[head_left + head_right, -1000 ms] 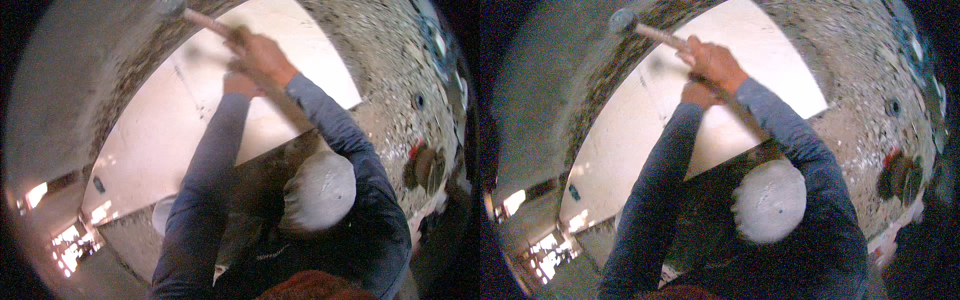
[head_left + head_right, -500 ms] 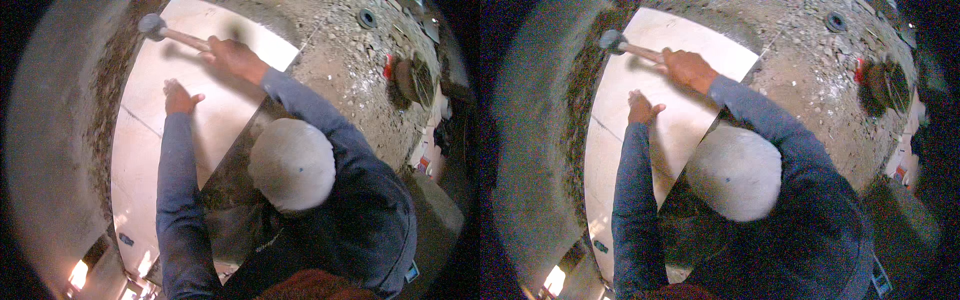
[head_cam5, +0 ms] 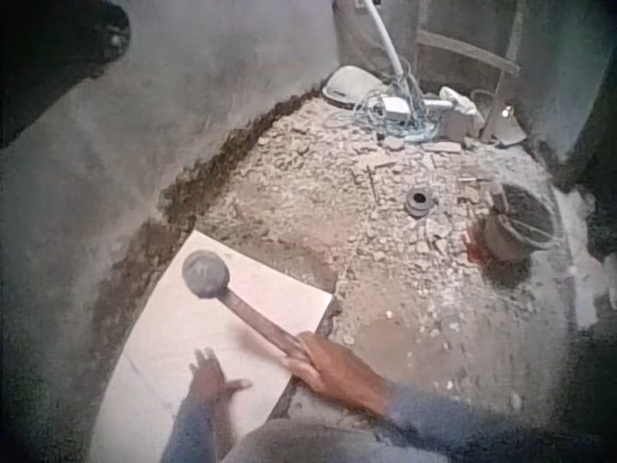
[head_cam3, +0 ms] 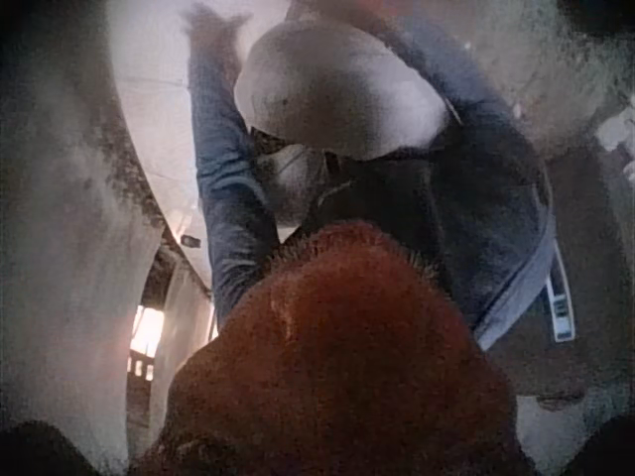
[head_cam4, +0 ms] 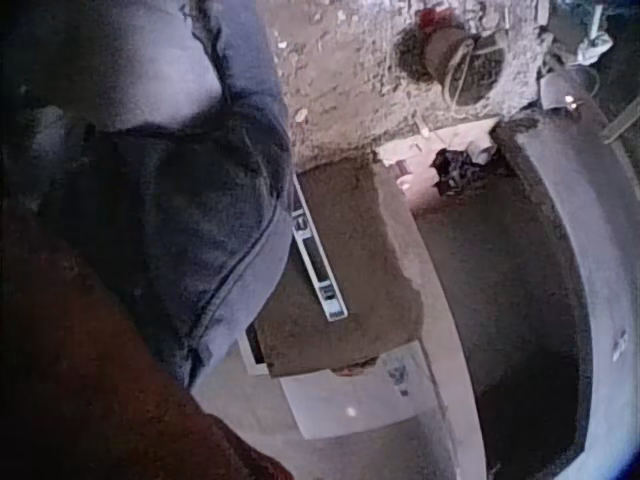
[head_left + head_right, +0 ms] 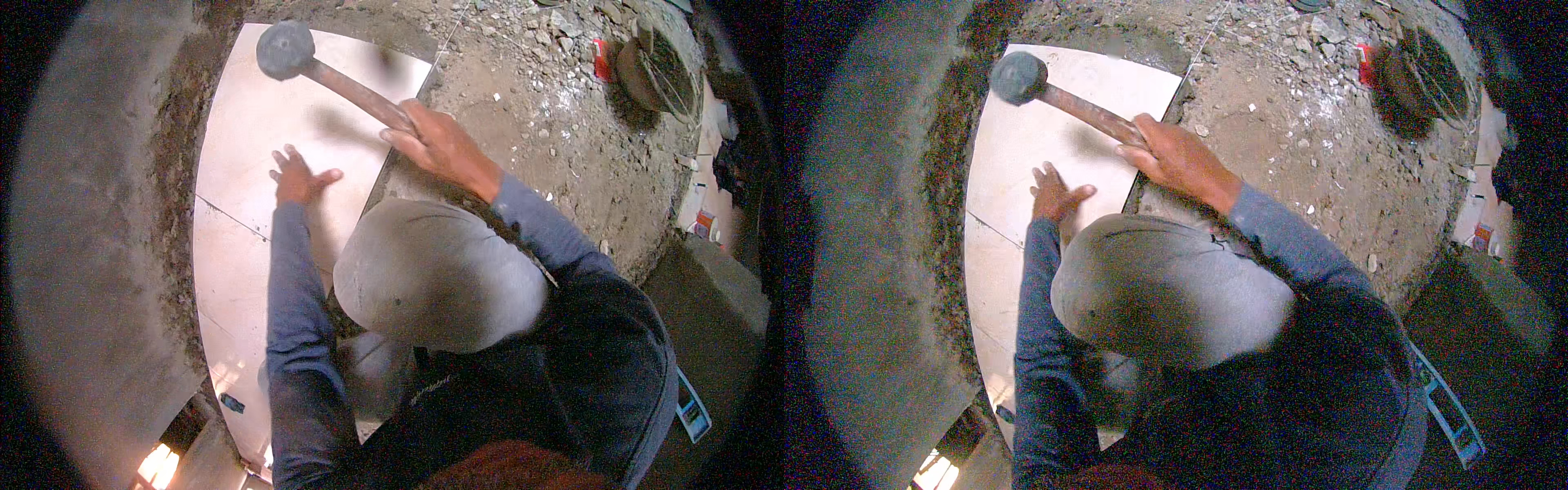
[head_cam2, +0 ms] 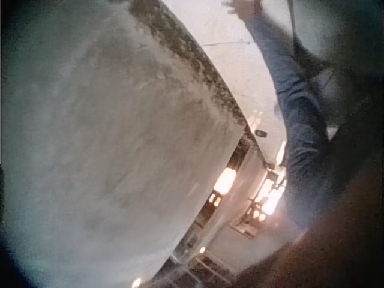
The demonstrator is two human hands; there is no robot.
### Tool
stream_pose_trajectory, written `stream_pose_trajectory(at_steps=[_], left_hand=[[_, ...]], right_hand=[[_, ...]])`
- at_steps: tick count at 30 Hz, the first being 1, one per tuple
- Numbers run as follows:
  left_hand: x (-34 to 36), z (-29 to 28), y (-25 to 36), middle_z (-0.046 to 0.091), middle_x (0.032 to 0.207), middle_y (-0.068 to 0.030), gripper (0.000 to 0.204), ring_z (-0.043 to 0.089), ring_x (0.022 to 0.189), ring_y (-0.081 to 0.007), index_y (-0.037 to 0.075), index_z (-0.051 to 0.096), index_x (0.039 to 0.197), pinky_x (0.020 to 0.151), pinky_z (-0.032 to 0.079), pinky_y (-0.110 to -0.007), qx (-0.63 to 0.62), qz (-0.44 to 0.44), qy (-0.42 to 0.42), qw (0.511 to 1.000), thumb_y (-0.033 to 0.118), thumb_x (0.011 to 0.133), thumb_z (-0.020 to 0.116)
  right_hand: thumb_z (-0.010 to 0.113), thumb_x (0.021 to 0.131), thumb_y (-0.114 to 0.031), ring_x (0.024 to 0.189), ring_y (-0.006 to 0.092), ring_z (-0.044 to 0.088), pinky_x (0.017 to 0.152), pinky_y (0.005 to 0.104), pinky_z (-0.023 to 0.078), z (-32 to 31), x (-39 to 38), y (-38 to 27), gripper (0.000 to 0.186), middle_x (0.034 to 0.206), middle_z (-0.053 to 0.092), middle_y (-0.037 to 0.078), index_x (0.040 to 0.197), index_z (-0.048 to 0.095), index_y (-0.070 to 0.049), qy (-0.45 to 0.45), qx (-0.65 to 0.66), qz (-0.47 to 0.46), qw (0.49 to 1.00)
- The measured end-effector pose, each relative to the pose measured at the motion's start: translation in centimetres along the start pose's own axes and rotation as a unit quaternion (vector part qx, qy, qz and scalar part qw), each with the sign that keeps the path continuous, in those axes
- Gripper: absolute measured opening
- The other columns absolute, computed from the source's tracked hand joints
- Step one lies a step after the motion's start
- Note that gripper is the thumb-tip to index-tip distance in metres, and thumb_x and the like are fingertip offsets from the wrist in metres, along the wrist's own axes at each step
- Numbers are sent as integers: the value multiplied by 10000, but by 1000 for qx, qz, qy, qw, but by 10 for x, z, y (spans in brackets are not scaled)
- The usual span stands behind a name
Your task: The person applies mortar to the back of a tile using a trowel, places the tile onto the floor alongside existing tiles, and taps it into place with a rubber mallet.
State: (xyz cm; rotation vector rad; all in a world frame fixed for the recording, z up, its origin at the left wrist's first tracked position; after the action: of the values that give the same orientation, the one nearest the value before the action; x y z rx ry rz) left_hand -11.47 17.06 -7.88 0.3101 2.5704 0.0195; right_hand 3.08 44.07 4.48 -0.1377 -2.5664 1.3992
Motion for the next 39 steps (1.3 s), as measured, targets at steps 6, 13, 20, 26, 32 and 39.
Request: stream_pose_trajectory(at_steps=[6,13,20,26,32,39], left_hand=[[-42,5,40,-81,1638,-302,1349,13,1466,-603,100,-27,1606,1125,237,-727,-40,-42,-13,998,594,697,838],[-38,21,42,-38,1629,-329,1256,75,1446,-630,115,5,1605,1089,310,-720,-20,-15,-6,1000,561,748,807],[-38,25,32,-64,1632,-319,1260,45,1449,-629,131,-10,1609,1092,296,-726,8,-36,-28,999,594,750,788],[-38,26,30,-41,1642,-301,1251,60,1457,-615,126,12,1612,1108,240,-739,-9,-13,12,1000,623,755,776],[-54,39,6,7,1663,-251,1227,129,1446,-622,192,79,1616,1067,275,-761,15,-7,111,994,753,721,704],[-66,14,20,108,1655,-240,1107,179,1464,-558,165,144,1610,1104,276,-695,-30,-37,99,994,607,792,745]], right_hand=[[593,980,-423,781,456,673,653,537,534,10,-40,63,405,841,665,245,1131,505,-58,-67,-148,66,984],[565,990,-453,779,459,677,655,563,527,-17,-40,6,419,876,680,258,1106,500,-56,-3,-59,2,998],[634,962,-444,772,447,686,660,545,537,-6,-31,55,453,849,691,244,1149,531,-44,-114,-70,125,983],[598,993,-425,843,386,689,735,469,532,-12,-33,116,393,926,696,217,1147,602,-64,-134,-160,115,971],[569,1010,-406,894,402,702,779,452,544,-40,-21,64,427,1013,723,216,1286,633,-86,-52,-65,0,997],[562,1029,-426,815,267,632,778,383,497,-17,-4,84,419,847,641,176,1163,603,-31,-235,-255,156,925]])
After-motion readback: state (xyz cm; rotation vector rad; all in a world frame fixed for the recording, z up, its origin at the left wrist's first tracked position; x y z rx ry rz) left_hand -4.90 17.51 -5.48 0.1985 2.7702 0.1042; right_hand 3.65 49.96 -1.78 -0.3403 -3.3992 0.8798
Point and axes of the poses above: each hand's wrist, its own x-axis towards the middle knuckle, its own z-axis out of the palm, y = z × x, the point moved 8 cm from there along x, towards the middle knuckle
